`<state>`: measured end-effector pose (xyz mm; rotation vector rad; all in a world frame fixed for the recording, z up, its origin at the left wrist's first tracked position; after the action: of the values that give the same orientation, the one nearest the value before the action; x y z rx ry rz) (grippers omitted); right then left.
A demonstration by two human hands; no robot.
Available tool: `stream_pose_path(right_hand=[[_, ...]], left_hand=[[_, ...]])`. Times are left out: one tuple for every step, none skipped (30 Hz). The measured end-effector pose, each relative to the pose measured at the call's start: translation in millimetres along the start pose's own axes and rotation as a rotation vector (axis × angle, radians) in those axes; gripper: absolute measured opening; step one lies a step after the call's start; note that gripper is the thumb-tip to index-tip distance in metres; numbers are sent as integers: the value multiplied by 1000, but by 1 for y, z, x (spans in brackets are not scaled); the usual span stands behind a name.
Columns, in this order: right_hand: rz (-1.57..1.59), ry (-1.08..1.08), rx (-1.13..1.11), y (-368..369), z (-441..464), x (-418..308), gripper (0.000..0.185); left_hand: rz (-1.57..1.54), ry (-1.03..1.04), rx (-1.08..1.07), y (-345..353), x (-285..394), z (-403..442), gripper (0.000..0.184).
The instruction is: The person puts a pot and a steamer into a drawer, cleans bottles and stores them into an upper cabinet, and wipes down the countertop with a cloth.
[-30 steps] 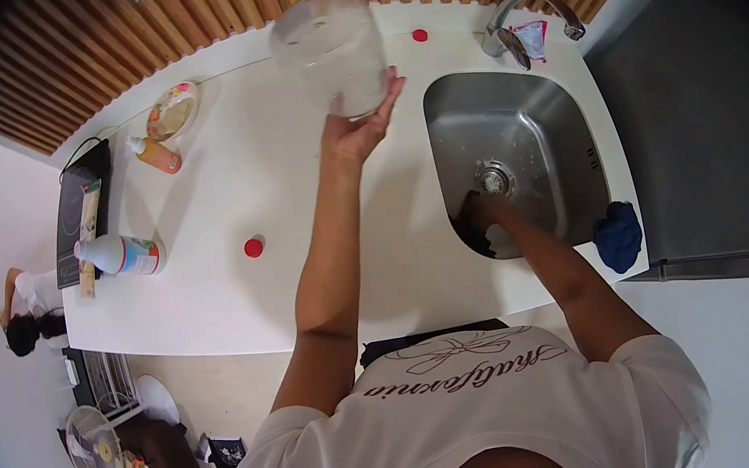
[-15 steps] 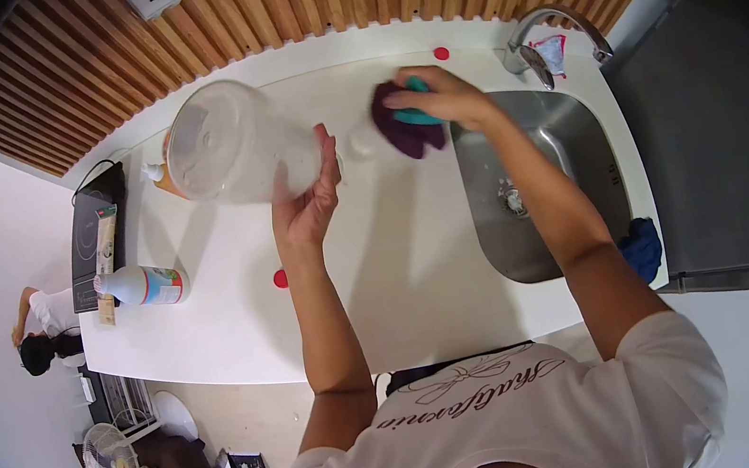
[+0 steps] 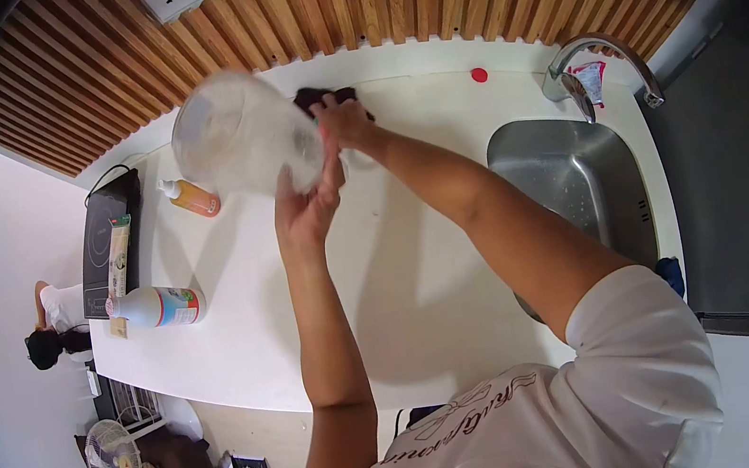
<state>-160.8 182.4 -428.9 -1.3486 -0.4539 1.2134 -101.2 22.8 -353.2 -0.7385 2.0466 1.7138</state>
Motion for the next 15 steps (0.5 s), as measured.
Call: stream_pose_path(right_hand=[[-48, 67, -36, -10, -3, 9, 45], [-92, 117, -40, -3, 2, 32, 48], [-137, 165, -44, 4, 5, 54, 51], [-128, 224, -110, -9, -4, 66, 53], [-119, 281, -174, -29, -15, 74, 56], [-128, 311, -178, -43, -24, 80, 57], [-138, 342, -180, -54, -33, 87, 59], [-149, 388, -166, -60, -39, 97, 62], [-155, 384, -166, -65, -42, 104, 62], [-141, 434, -164, -67, -47, 115, 62], [-128, 482, -163, -69, -52, 126, 62], [-132, 479, -165, -70, -57, 133, 62], [-124, 516, -128, -73, -64, 140, 57], [-117, 552, -90, -76, -69, 145, 54], [-119, 551, -91, -77, -73, 148, 54]], left_hand=[[-3, 0, 2, 5, 1, 13, 51], [3, -33, 13, 9, 0, 27, 54], [9, -66, 24, 15, -1, 41, 57], [4, -66, 23, 19, 4, 57, 57], [-6, -91, 41, 20, 11, 75, 58], [-15, -117, 57, 21, 17, 90, 59], [-17, -119, 53, 21, 21, 104, 59], [-5, -108, 39, 21, 26, 117, 58], [7, -96, 25, 22, 30, 129, 56], [19, -78, 48, 21, 40, 142, 55], [15, -78, 43, 20, 45, 152, 55], [23, -63, 35, 17, 51, 160, 54], [33, -47, 29, 17, 54, 165, 53], [30, -47, 26, 16, 56, 170, 53], [35, -53, 24, 16, 58, 175, 54]])
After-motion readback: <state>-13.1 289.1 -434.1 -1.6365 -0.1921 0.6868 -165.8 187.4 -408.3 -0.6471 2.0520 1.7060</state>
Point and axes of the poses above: each hand's wrist, its own z-axis towards the middle knuckle, its own y-axis out of the palm, x = y × z, the point moved 6 cm from there along z, towards the middle knuckle, and after that the axes turned 9 degrees about z, right-handed, at the moved point
